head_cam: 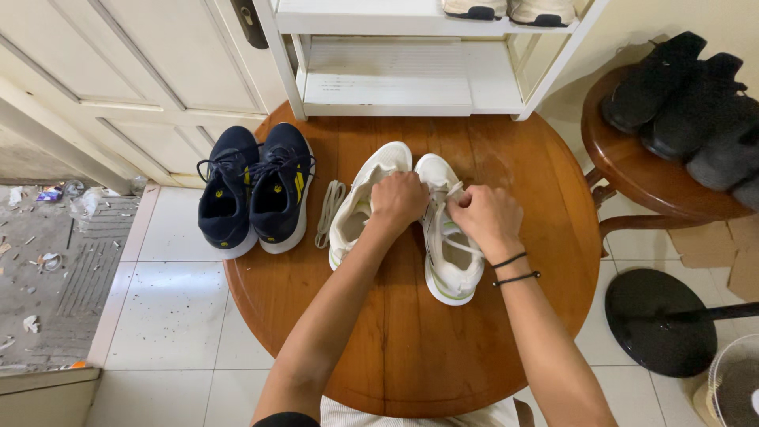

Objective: The person threads white shoelaces through the eyelets of a pair of white sneakers placed on a wooden table, then ties the laces into a bow. A second pair of dark sneakers remains untouched on the table.

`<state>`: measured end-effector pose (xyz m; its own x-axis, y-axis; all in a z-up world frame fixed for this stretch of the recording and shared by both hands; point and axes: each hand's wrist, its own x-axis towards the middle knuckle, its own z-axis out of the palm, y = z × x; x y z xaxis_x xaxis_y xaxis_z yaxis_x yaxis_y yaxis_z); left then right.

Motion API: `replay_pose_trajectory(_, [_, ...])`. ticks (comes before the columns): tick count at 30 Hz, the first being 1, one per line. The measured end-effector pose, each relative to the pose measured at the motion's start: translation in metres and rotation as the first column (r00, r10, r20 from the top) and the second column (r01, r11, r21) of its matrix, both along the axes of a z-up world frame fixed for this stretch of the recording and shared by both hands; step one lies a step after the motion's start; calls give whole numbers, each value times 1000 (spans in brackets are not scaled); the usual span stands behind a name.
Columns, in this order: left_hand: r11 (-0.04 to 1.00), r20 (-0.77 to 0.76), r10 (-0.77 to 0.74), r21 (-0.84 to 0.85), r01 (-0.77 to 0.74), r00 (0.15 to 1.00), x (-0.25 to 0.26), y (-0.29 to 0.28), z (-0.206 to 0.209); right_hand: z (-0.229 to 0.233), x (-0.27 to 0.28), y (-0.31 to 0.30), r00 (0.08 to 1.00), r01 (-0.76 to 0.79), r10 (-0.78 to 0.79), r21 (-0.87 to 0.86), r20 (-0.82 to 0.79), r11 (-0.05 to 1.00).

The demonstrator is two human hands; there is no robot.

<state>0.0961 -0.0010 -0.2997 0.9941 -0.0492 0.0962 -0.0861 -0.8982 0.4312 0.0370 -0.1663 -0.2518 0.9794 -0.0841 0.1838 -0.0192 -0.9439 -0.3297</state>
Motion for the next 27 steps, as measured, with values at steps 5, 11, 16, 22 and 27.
replay_pose_trajectory(5, [999,-56,16,-32,-17,998,3,5,5,-6,2,1,995,21,-14,-69,98,997])
replay_pose_trajectory(11, [989,-80,75,-123,-85,994,1,6,11,-9,6,-14,990,45,-42,-18,132,999])
replay_pose_trajectory(16, [984,-68,97,-141,-106,993,-2,9,15,-11,4,-15,991,49,-50,12,123,999])
replay_pose_trajectory(22, [988,-4,98,-118,-98,995,-7,9,16,-8,2,-19,999,40,-40,60,1,997])
replay_pose_trajectory(27, [982,71,94,-171,-81,993,-16,10,19,-9,0,-25,1000,-14,17,108,-24,994])
